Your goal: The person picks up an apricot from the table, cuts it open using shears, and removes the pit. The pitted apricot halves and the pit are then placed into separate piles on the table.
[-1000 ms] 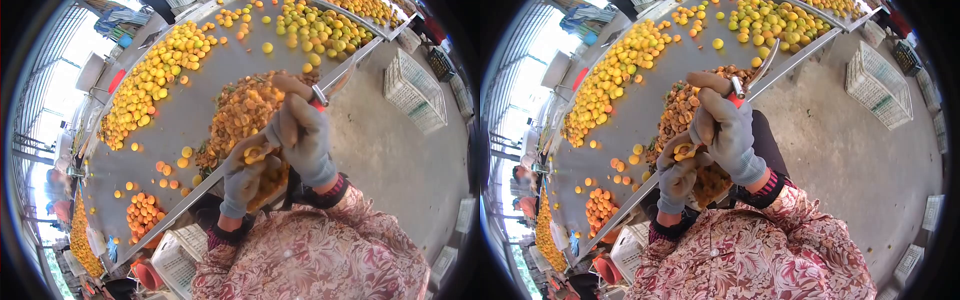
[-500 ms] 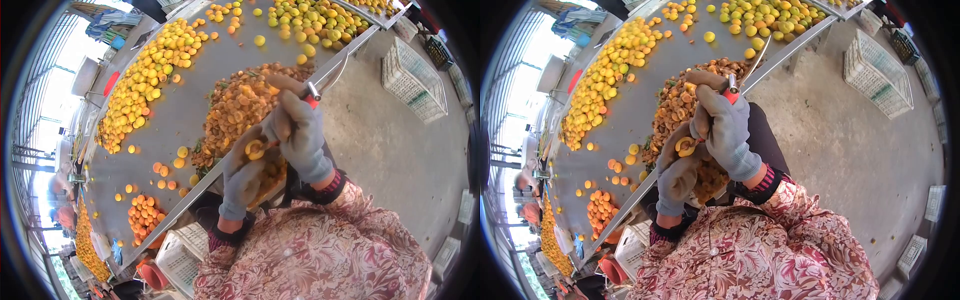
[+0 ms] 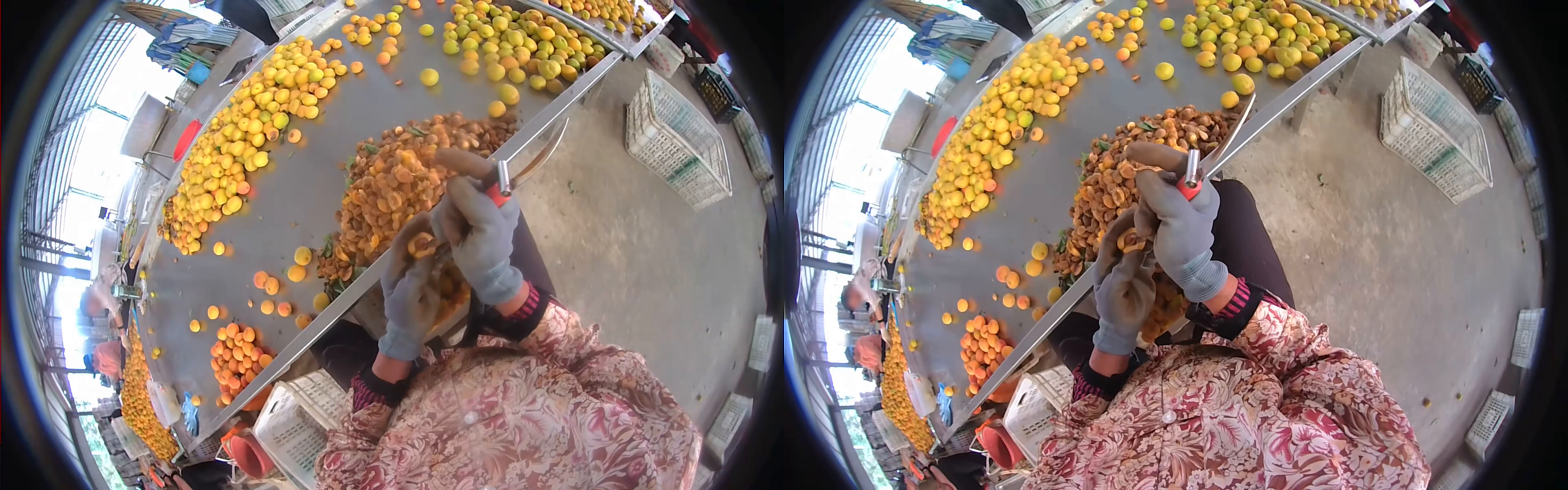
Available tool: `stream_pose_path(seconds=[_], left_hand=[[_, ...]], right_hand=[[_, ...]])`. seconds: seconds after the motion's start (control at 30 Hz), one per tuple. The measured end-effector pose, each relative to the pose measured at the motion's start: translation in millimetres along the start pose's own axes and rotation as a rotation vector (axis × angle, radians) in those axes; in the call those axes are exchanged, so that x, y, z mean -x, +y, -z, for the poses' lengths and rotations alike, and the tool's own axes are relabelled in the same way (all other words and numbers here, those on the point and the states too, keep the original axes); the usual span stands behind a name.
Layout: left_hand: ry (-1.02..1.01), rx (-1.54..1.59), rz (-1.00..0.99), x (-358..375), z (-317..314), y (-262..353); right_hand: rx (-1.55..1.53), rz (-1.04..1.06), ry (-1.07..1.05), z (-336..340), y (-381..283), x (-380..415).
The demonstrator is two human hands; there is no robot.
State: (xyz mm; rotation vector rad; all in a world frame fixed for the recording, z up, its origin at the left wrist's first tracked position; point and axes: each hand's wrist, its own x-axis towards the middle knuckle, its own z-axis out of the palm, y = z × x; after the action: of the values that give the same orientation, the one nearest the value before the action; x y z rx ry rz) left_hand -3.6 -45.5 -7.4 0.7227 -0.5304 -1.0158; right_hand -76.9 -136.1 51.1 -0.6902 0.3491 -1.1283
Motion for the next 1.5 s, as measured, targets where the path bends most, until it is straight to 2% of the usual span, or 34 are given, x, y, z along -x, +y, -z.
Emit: stream_pose_path(seconds=[0.13, 0.17, 0.2, 0.23, 0.33, 0.4, 0.43, 0.47, 0.5, 0.57, 0.6, 0.67, 0.7, 0.77, 0.8, 0.83, 0.87, 0.9, 0.97, 1.0, 1.07, 1.1, 1.17, 1.2, 1.27, 1.3, 1.37, 1.4, 1.47, 1.5], left_hand=[[-0.018, -0.009, 0.019, 0.7, -2.8, -1.3], [0.123, -0.04, 0.099, 5.1, -10.0, 0.7], [0.252, -0.073, 0.161, 5.7, -15.7, 2.8], [0.265, -0.026, 0.144, 3.5, -16.6, 0.7], [0.167, 0.087, 0.135, -4.3, 2.2, -5.7], [0.061, 0.107, 0.128, -7.2, -11.2, 11.5], [-0.014, 0.132, 0.139, -8.7, -15.8, 17.7], [0.151, -0.123, 0.162, -16.4, -15.2, 18.8], [0.142, -0.121, 0.15, -24.6, -6.0, 13.4], [0.187, -0.435, 0.032, -38.9, 9.5, 2.6], [0.185, -0.433, 0.025, -42.3, 8.4, -0.3], [0.18, -1.25, -0.479, -53.5, 2.1, -3.0], [0.182, -1.247, -0.484, -57.5, 5.4, -5.8], [0.282, -0.896, -0.253, -67.2, 17.3, -12.4], [0.282, -0.893, -0.26, -67.2, 14.5, -10.1], [0.237, -1.122, -0.381, -64.7, 10.8, -7.7], [0.188, -1.349, -0.501, -63.7, 8.5, -6.7], [0.185, -1.346, -0.502, -66.1, 8.9, -9.4], [0.35, -0.516, -0.194, -70.2, 9.2, -15.3], [0.348, -0.516, -0.19, -69.8, 9.2, -14.9], [0.223, -1.353, -0.653, -68.3, 9.4, -11.2], [0.227, -1.353, -0.647, -68.2, 12.6, -13.7], [0.294, -1.0, -0.363, -69.6, 14.7, -16.7], [0.295, -0.999, -0.36, -70.7, 10.8, -14.9], [0.311, 0.085, -0.141, -77.0, 0.7, -9.0], [0.312, 0.082, -0.141, -78.1, 9.9, -10.2], [0.193, -1.355, -0.636, -82.1, 43.7, -14.4], [0.194, -1.357, -0.636, -84.5, 51.3, -14.8], [0.418, -0.313, 0.073, -88.7, 53.0, -8.4], [0.415, -0.315, 0.075, -88.0, 47.1, -2.4]], right_hand=[[0.205, 0.067, -0.017, -4.3, 3.0, 2.9], [0.204, 0.072, -0.026, -1.0, 7.5, 7.0], [0.173, 0.049, 0.053, 5.5, 16.8, 7.0], [0.129, 0.059, 0.105, 6.2, 22.6, -4.4], [0.086, 0.151, 0.012, 1.7, 22.8, -10.6], [0.148, -0.036, 0.046, -3.9, 15.1, -11.9], [0.149, -0.021, 0.034, -6.8, 13.1, -16.7], [0.152, -0.053, 0.018, -11.3, 11.8, -22.1], [0.154, -0.088, 0.005, -15.3, 11.3, -25.5], [0.216, -0.046, -0.02, -15.1, 18.0, -38.4], [0.085, -0.068, 0.053, -15.1, 19.0, -47.0], [-0.086, -0.087, 0.158, -18.1, 19.3, -57.6], [-0.083, -0.085, 0.154, -15.6, 22.8, -60.4], [-0.155, -0.058, 0.239, -6.3, 36.6, -66.7], [-0.125, -0.096, 0.256, -1.8, 40.7, -70.4], [-0.124, -0.093, 0.252, 7.3, 50.5, -75.3], [-0.273, -0.17, 0.302, 12.6, 56.8, -79.2], [-0.422, -0.244, 0.354, 18.7, 61.8, -82.4], [-0.415, -0.26, 0.374, 22.5, 66.9, -85.3], [-0.41, -0.281, 0.391, 21.6, 66.6, -85.9], [-0.418, -0.259, 0.354, 23.3, 70.4, -90.1], [-0.425, -0.241, 0.317, 24.1, 72.5, -90.3], [-0.456, -0.258, 0.337, 20.5, 74.6, -92.4], [-0.492, -0.269, 0.353, 17.3, 74.5, -93.4], [-0.47, -0.264, 0.355, 11.8, 72.7, -93.5], [-0.447, -0.263, 0.358, 9.9, 72.9, -93.1], [-0.439, -0.261, 0.312, 14.6, 82.7, -98.7], [-0.429, -0.253, 0.265, 14.4, 82.8, -100.9], [-0.461, -0.236, 0.236, 11.3, 75.1, -105.3], [-0.49, -0.218, 0.211, 9.9, 70.4, -106.6]])
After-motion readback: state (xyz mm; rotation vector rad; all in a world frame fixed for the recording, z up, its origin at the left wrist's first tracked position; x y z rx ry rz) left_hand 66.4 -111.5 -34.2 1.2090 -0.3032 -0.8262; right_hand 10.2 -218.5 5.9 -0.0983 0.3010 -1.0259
